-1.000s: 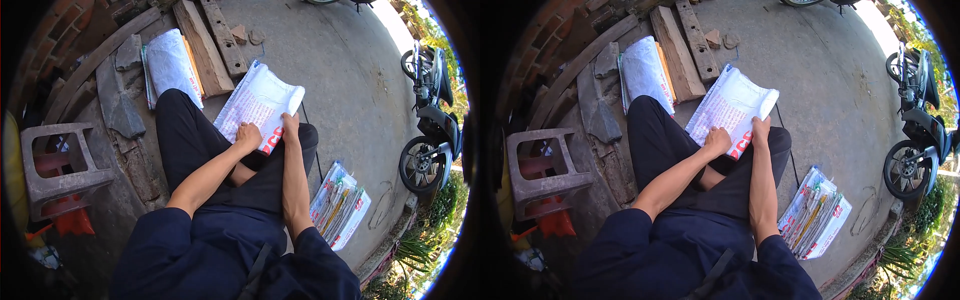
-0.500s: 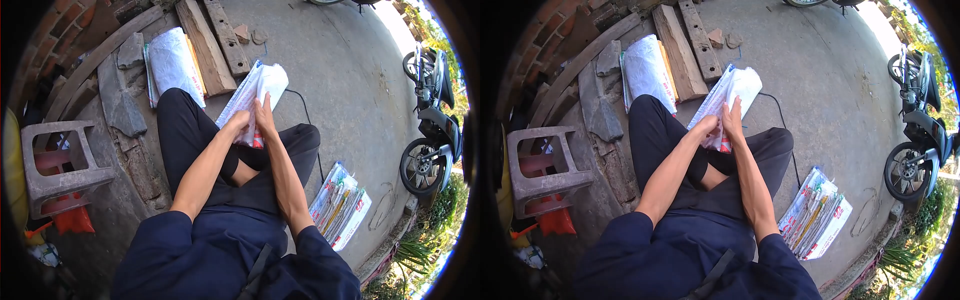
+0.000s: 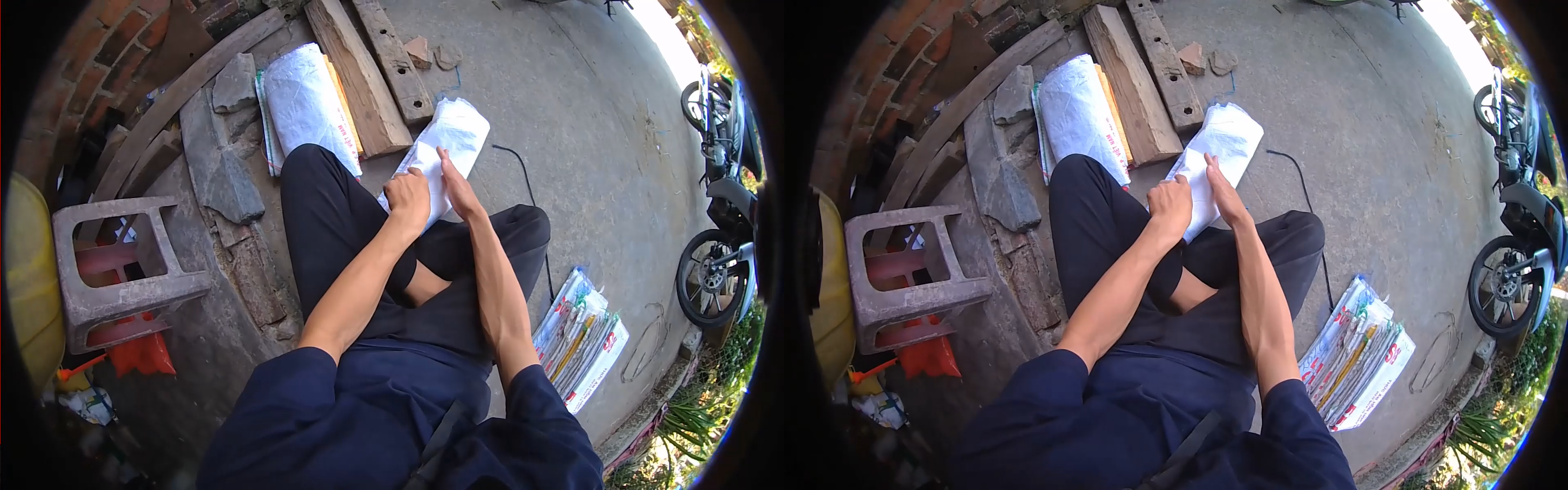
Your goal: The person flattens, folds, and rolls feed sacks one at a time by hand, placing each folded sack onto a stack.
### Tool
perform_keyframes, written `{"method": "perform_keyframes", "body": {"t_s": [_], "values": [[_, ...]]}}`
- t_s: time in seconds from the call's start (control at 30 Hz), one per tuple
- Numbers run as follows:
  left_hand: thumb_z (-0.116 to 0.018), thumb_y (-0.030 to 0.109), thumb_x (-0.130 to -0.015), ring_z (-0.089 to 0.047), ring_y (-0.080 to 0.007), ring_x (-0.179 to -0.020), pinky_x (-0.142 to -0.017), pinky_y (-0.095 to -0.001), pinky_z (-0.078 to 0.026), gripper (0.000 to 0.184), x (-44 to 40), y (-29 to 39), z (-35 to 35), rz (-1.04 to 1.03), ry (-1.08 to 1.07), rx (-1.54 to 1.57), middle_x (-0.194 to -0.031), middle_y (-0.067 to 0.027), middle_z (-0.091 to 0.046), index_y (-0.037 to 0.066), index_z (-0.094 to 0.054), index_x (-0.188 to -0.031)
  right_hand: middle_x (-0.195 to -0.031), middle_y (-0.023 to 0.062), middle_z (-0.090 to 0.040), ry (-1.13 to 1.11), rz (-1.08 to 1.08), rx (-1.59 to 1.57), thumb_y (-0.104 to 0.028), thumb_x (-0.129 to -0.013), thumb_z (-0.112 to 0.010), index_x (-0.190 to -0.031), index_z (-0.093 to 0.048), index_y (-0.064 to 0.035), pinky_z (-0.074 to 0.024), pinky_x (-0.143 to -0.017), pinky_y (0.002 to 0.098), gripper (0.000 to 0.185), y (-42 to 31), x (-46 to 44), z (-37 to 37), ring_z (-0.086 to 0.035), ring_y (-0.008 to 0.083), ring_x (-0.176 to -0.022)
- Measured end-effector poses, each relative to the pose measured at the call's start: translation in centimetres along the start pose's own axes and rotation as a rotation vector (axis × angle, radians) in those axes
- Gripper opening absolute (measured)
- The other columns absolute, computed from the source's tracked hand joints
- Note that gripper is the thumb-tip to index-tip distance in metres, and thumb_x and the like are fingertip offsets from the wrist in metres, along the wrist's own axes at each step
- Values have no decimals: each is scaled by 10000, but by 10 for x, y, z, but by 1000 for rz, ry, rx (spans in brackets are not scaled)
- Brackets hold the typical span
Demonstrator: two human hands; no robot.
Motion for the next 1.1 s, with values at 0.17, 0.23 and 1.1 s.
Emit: {"method": "perform_keyframes", "body": {"t_s": [0.17, 0.23, 1.1], "values": [[-489, 209, -917, -583, -290, -955, -732, -461, -471, 323, -4, -6, -32, 11, 125, -350, -991, -180, -667, 36, -590, -1170, -1575, 94, -230, 10, 215, 1229, -445, -872, -598, -1478, -347, -215, -190, -1129, 534, 696, 10, 8, 0, -147, 281, -1471], [-459, 214, -936, -581, -333, -958, -721, -494, -475, 332, -7, -11, -53, 65, 3, -415, -1054, -225, -627, 47, -516, -1217, -1578, 62, -229, 9, 207, 1332, -491, -869, -581, -1480, -344, -222, -183, -1132, 539, 708, 7, 7, -1, -150, 265, -1471], [-405, 458, -967, -143, -395, -1444, -1161, -473, -131, 755, -19, -1, -88, 283, 346, 196, -1540, -278, -162, -48, -176, -1478, -1612, -41, -52, 81, -132, 1587, -706, -863, -421, -1522, -161, -360, -124, -1094, 687, 789, -14, -75, 51, -22, 293, -1482]]}}
Point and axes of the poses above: each hand's wrist, its own x-axis away from the middle knuckle, its own z-axis out of the back of the hand, y = z × x, the point moved 4 cm from there along -x, towards the middle knuckle
